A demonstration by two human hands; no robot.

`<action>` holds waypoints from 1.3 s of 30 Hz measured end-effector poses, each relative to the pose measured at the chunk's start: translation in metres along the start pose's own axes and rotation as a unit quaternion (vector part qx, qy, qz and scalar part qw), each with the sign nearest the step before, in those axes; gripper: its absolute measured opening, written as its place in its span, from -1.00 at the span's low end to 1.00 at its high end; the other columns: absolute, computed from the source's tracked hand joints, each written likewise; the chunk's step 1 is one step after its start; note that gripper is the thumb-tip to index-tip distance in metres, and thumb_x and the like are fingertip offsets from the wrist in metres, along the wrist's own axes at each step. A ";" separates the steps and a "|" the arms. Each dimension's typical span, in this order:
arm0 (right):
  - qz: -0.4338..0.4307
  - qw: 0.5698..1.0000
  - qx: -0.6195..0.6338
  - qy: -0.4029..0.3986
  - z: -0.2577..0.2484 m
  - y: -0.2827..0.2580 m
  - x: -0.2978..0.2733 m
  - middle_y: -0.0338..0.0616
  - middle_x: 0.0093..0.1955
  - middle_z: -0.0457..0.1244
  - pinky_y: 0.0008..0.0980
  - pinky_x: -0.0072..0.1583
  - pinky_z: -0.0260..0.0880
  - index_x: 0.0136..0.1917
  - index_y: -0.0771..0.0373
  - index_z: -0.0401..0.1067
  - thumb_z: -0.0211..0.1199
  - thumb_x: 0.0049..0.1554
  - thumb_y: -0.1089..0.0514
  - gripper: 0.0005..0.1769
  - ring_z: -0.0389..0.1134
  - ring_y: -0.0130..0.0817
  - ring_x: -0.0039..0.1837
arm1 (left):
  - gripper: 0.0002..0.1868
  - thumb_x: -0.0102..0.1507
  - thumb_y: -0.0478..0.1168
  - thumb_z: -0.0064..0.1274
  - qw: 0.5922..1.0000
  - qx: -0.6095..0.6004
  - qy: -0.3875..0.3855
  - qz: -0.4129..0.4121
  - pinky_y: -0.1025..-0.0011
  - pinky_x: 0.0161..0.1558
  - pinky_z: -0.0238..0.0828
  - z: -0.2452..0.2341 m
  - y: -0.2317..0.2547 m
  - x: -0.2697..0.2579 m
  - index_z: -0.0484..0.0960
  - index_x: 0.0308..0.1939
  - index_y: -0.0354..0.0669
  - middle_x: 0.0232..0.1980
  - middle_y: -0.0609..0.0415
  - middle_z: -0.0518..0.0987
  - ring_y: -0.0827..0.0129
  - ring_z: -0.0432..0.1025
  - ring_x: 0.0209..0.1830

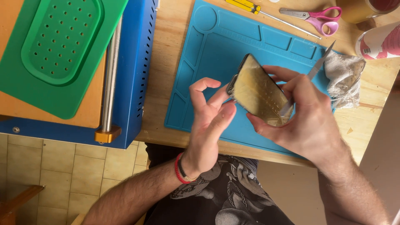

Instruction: The person uses a yellow and black prying tool to separate the screen assembly from the phone's frame. They then use tweezers to peel off a protective film from the screen surface.

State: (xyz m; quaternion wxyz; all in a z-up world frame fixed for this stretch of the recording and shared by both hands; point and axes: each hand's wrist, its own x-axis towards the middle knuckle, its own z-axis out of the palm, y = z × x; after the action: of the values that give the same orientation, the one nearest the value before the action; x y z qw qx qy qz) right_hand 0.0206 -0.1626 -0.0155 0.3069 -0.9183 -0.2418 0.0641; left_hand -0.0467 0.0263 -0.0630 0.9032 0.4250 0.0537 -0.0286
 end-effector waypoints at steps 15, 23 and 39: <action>-0.080 0.987 -0.113 -0.082 0.021 0.024 0.001 0.17 0.53 0.34 -0.06 0.08 0.48 -0.05 0.32 0.14 0.72 0.05 -0.06 -0.25 0.38 0.11 0.22 | -0.62 0.52 -0.15 -0.01 0.627 0.592 -0.148 0.484 0.34 -0.13 0.22 -0.061 -0.022 -0.020 0.54 -0.42 0.01 -0.43 0.23 0.45 0.43 0.23 -0.38; -0.082 0.992 -0.082 -0.059 0.025 0.029 0.000 0.11 0.48 0.38 -0.22 0.03 0.37 -0.11 0.32 0.15 0.70 0.09 0.01 -0.32 0.27 -0.03 0.07 | -0.70 0.51 -0.16 -0.07 0.641 0.623 -0.230 0.385 -0.02 0.30 0.62 -0.057 -0.011 -0.015 0.60 -0.14 -0.36 0.11 -0.37 0.57 -0.16 0.57 0.19; -0.144 0.985 -0.096 -0.011 0.042 0.041 0.012 0.38 0.27 0.36 0.03 0.28 0.38 -0.06 0.41 0.13 0.68 0.09 -0.13 -0.21 0.40 0.19 0.27 | -0.55 0.54 -0.02 -0.13 0.686 0.610 -0.168 0.360 -0.07 0.28 0.59 -0.055 -0.008 -0.013 0.62 -0.15 -0.39 0.13 -0.43 0.62 -0.26 0.59 0.24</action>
State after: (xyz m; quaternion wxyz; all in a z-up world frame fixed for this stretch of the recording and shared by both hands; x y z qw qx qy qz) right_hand 0.0362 -0.1632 -0.0738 0.2201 -0.8984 -0.3799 0.0061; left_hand -0.0649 0.0635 -0.1027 0.3797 0.8568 -0.2849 0.2016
